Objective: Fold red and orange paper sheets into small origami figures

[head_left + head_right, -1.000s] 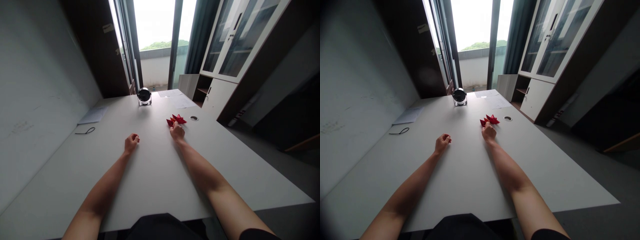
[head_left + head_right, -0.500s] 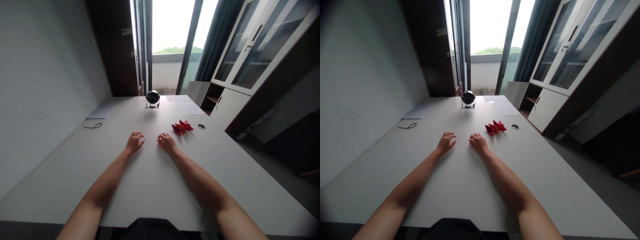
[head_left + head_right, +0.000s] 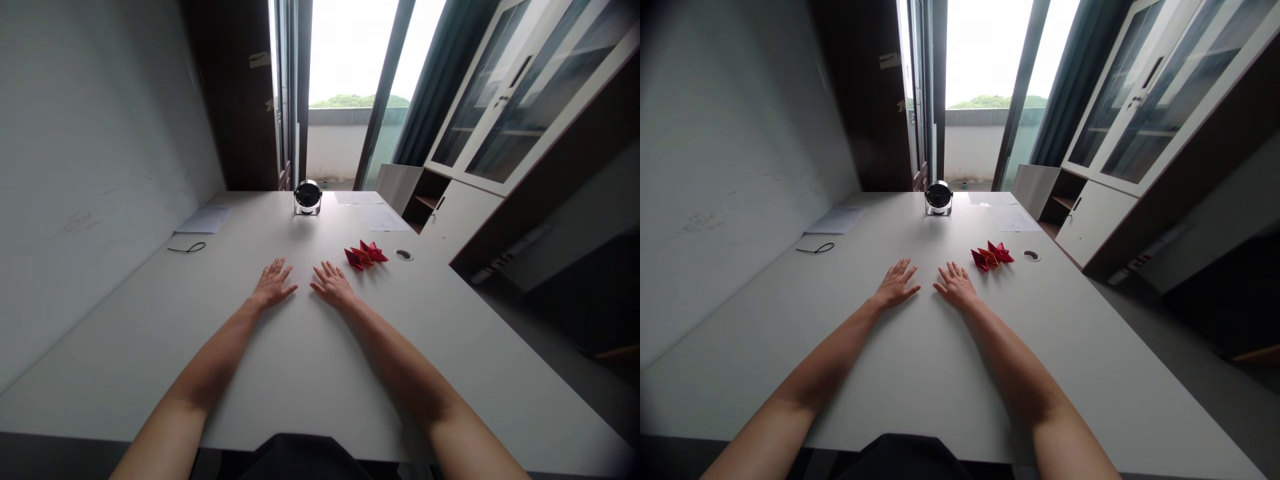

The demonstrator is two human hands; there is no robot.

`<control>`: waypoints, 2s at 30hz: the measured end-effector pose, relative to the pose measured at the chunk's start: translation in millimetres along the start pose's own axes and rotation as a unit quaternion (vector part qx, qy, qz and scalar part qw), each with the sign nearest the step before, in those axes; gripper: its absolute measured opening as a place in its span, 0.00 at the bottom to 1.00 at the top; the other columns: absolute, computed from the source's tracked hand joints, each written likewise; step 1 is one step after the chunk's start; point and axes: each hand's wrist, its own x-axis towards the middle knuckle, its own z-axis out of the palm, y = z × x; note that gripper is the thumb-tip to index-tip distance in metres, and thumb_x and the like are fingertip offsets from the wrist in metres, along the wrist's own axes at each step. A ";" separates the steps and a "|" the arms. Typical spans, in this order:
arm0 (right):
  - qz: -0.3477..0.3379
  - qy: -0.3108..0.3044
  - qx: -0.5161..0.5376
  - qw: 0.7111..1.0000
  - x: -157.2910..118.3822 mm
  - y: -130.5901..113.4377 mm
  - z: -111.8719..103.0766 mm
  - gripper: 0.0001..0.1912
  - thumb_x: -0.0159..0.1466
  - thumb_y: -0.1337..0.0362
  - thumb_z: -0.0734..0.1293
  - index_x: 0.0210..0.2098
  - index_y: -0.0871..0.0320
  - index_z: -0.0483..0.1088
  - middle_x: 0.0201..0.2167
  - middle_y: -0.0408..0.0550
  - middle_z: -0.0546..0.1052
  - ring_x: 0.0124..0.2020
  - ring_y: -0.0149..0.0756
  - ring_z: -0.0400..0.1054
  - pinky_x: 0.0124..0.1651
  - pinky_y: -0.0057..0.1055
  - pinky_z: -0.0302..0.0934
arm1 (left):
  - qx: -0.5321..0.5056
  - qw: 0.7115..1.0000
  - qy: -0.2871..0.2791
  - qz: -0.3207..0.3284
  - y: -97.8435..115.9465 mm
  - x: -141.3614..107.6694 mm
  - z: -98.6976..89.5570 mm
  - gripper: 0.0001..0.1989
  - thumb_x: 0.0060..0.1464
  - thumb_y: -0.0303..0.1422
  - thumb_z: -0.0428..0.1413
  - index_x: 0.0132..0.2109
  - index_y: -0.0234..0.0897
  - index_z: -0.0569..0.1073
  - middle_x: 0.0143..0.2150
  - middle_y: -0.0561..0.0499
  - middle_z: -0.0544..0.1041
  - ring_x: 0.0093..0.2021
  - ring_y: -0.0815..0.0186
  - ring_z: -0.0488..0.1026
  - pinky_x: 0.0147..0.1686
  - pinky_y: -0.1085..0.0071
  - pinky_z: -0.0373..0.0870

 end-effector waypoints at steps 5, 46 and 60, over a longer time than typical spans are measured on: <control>-0.006 -0.037 0.005 0.999 2.4 1.6 1.1 0.41 0.68 0.35 0.48 0.72 0.52 0.48 0.73 0.52 0.42 0.73 0.49 0.33 0.71 0.48 0.29 | -0.008 0.997 -0.073 -0.013 -4.4 3.7 8.3 0.40 0.59 0.60 0.43 0.71 0.47 0.53 0.75 0.46 0.44 0.74 0.50 0.38 0.68 0.47 0.37; -0.016 -0.073 -0.001 0.997 5.7 -2.5 -2.5 0.44 0.67 0.34 0.47 0.73 0.54 0.43 0.74 0.53 0.38 0.74 0.49 0.30 0.71 0.48 0.26 | 0.053 0.992 -0.116 0.007 -0.8 5.2 -1.4 0.41 0.60 0.60 0.38 0.73 0.43 0.49 0.75 0.46 0.42 0.74 0.53 0.37 0.69 0.51 0.36; -0.019 -0.042 0.001 0.999 1.5 -2.8 -3.1 0.40 0.69 0.37 0.50 0.72 0.53 0.47 0.73 0.54 0.42 0.73 0.49 0.34 0.71 0.48 0.29 | 0.031 0.996 -0.078 0.011 -2.4 2.7 1.1 0.37 0.61 0.58 0.41 0.71 0.45 0.54 0.74 0.46 0.48 0.74 0.53 0.43 0.69 0.50 0.39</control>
